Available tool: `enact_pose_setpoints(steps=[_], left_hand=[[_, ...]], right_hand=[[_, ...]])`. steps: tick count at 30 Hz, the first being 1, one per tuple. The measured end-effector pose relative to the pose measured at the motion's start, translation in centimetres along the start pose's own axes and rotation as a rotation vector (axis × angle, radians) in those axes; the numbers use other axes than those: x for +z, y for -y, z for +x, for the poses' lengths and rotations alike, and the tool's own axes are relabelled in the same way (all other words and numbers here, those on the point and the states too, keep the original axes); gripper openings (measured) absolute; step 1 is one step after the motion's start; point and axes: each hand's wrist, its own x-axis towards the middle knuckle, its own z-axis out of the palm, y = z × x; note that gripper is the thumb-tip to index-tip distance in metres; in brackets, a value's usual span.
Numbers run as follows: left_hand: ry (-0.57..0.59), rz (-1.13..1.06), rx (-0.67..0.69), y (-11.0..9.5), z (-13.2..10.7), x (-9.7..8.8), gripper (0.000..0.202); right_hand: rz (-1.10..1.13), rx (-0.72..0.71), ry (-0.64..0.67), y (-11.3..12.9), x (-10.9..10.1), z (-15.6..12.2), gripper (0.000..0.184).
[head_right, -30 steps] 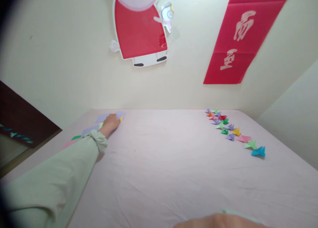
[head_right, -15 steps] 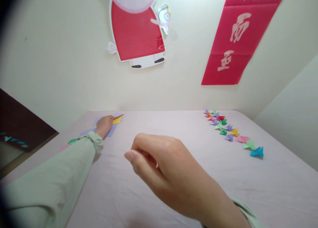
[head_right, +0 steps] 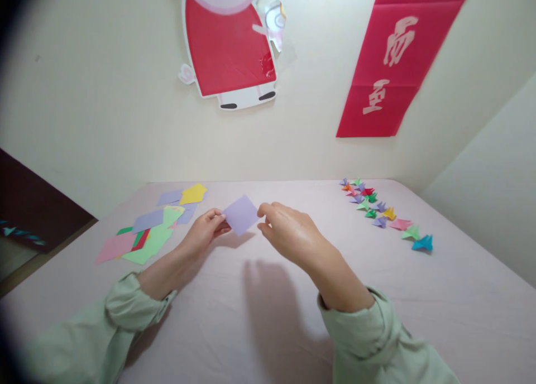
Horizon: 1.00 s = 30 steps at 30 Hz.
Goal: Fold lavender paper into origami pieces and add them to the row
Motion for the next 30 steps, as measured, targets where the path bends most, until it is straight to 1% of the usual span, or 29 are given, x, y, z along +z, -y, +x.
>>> enact_pose_setpoints(steps=[3,4,6,8,10,12,14,16,19,22,24,26,30], left_hand=[[0.061,-0.033,-0.120,-0.1,-2.0,1.9,0.021],[0.065,-0.020,-0.144,0.1,-2.3,2.3,0.021],[0.089,0.000,-0.180,0.9,-2.4,2.7,0.020],[0.088,0.037,-0.168,1.9,-2.3,2.9,0.020],[0.095,0.089,-0.127,2.7,-2.1,2.9,0.019],[0.107,0.147,-0.086,3.1,-2.0,2.8,0.018],[0.104,0.201,-0.056,3.2,-2.0,2.7,0.015],[0.083,0.245,-0.038,3.1,-2.0,2.6,0.012],[0.068,0.285,-0.033,3.1,-2.0,2.6,0.009],[0.066,0.285,-0.033,3.3,-2.0,2.6,0.008],[0.061,0.269,-0.026,3.5,-1.9,2.6,0.009],[0.059,0.262,-0.021,3.6,-1.9,2.6,0.009],[0.067,0.278,-0.021,3.4,-1.9,2.5,0.008]], right_hand=[[0.061,0.072,-0.012,-2.1,1.6,0.8,0.032],[0.098,0.107,0.014,-2.8,2.2,1.0,0.035],[0.201,0.156,0.128,-4.0,3.7,1.1,0.039],[0.324,0.189,0.204,-4.9,5.2,0.9,0.042],[0.412,0.183,0.225,-5.5,6.5,0.3,0.048],[0.482,0.176,0.213,-5.6,7.6,-0.3,0.054],[0.565,0.166,0.171,-5.6,8.6,-0.9,0.062],[0.616,0.111,0.114,-5.5,9.6,-1.3,0.065],[0.565,-0.008,0.073,-5.5,11.0,-1.5,0.060],[0.509,-0.119,0.032,-5.7,11.9,-1.4,0.056],[0.506,-0.127,0.037,-5.9,12.1,-1.3,0.056],[0.515,-0.103,0.046,-6.0,12.1,-1.2,0.054],[0.555,-0.096,0.026,-6.0,11.8,-1.0,0.047]])
